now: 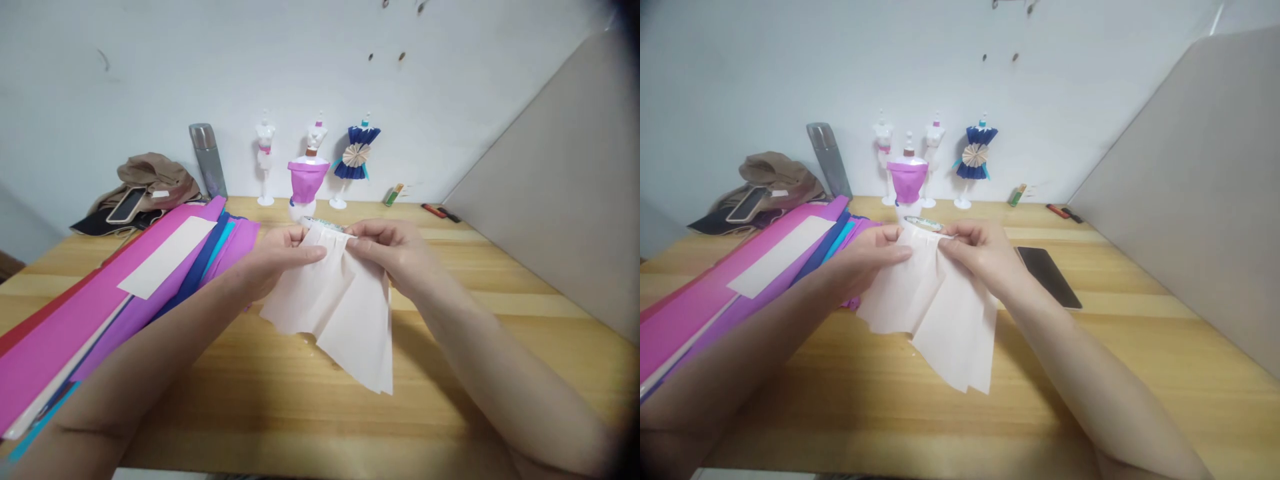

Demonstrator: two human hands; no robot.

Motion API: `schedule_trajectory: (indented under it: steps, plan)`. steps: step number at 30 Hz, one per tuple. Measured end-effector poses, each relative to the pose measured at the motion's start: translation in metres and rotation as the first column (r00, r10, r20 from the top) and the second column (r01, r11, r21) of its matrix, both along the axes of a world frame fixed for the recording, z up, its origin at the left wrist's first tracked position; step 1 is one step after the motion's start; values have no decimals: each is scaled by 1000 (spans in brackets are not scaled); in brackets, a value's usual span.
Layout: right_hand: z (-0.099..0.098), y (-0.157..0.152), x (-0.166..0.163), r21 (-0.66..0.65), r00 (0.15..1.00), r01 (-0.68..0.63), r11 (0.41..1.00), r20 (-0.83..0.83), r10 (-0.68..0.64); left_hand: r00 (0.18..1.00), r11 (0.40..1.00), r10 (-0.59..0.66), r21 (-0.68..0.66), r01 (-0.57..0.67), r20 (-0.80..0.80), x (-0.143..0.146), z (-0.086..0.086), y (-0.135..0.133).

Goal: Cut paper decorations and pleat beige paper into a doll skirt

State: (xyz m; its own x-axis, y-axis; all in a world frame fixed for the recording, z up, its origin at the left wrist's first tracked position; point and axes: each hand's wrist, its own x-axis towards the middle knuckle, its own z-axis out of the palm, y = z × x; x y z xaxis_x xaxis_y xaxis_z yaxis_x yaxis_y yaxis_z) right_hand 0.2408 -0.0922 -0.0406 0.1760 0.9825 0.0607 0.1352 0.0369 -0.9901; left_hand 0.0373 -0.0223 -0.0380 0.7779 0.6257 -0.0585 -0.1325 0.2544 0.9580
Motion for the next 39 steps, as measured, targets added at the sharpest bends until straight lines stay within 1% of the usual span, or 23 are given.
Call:
schedule_trajectory:
  steps: [2, 5, 7, 9, 11, 14, 17, 19, 20, 21, 23, 25, 26, 27, 28, 29, 32, 35, 38, 39]
  plan:
    - [-1, 1, 1, 11, 1000, 2, 1000, -3, -2, 1000, 999, -8, 50, 9, -24, 1, 0, 0]
    - [-2, 1, 2, 28, 1000, 5, 1000, 21, -5, 995, 987, -47, 148, 59, -87, 3, -3, 1]
    - [-2, 0, 2, 38, 1000, -2, 999, 29, 1, 988, 980, -63, 181, 88, -143, 5, -7, 4]
    - [-1, 0, 2, 42, 1000, -2, 999, 21, 1, 979, 975, -52, 200, 92, -196, 6, -11, 6]
    - [0, 0, 1, 36, 1000, 2, 999, 8, -3, 970, 971, -14, 228, 71, -243, 8, -11, 7]
    - [2, -1, -1, 27, 1000, 6, 1000, 1, -6, 959, 963, 58, 270, 20, -276, 8, -3, 3]
    - [4, -1, -3, 25, 999, 10, 1000, 42, -11, 964, 949, 111, 314, -31, -240, 5, 7, -6]
    - [6, -2, -5, 28, 994, 22, 999, 106, -25, 962, 922, 184, 376, -97, -203, 4, 9, -11]
    - [7, -2, -6, 31, 989, 25, 999, 143, -29, 954, 893, 237, 428, -139, -183, 4, 8, -12]
    - [7, -2, -7, 38, 984, 24, 999, 177, -30, 943, 851, 293, 492, -182, -158, 4, 7, -12]
    - [8, -2, -8, 57, 973, 12, 998, 231, -25, 918, 731, 385, 639, -240, -95, 4, 3, -10]
    - [9, -3, -9, 83, 965, -5, 997, 261, -17, 902, 594, 431, 765, -250, -40, 4, 0, -8]
    - [9, -3, -9, 92, 963, -11, 996, 270, -14, 894, 535, 447, 809, -244, -26, 4, -1, -6]
    - [9, -3, -10, 96, 961, -15, 995, 277, -12, 887, 490, 462, 840, -234, -23, 3, -1, -5]
    - [9, -3, -10, 94, 960, -21, 995, 281, -6, 880, 466, 474, 856, -224, -27, 3, -2, -4]
    - [9, -3, -10, 91, 959, -25, 996, 282, -2, 875, 461, 482, 859, -220, -35, 3, -2, -3]
    - [8, -3, -11, 62, 962, -29, 998, 273, 11, 861, 489, 505, 844, -221, -67, 2, -3, -2]
    - [7, -3, -11, 34, 964, -26, 999, 264, 17, 835, 495, 538, 845, -203, -115, 1, -1, 1]
    - [7, -3, -11, 26, 960, -33, 999, 278, 24, 790, 537, 550, 839, -86, -272, -3, 4, 4]
    - [7, -3, -11, 26, 959, -34, 999, 284, 25, 761, 534, 566, 844, -46, -317, -5, 6, 5]
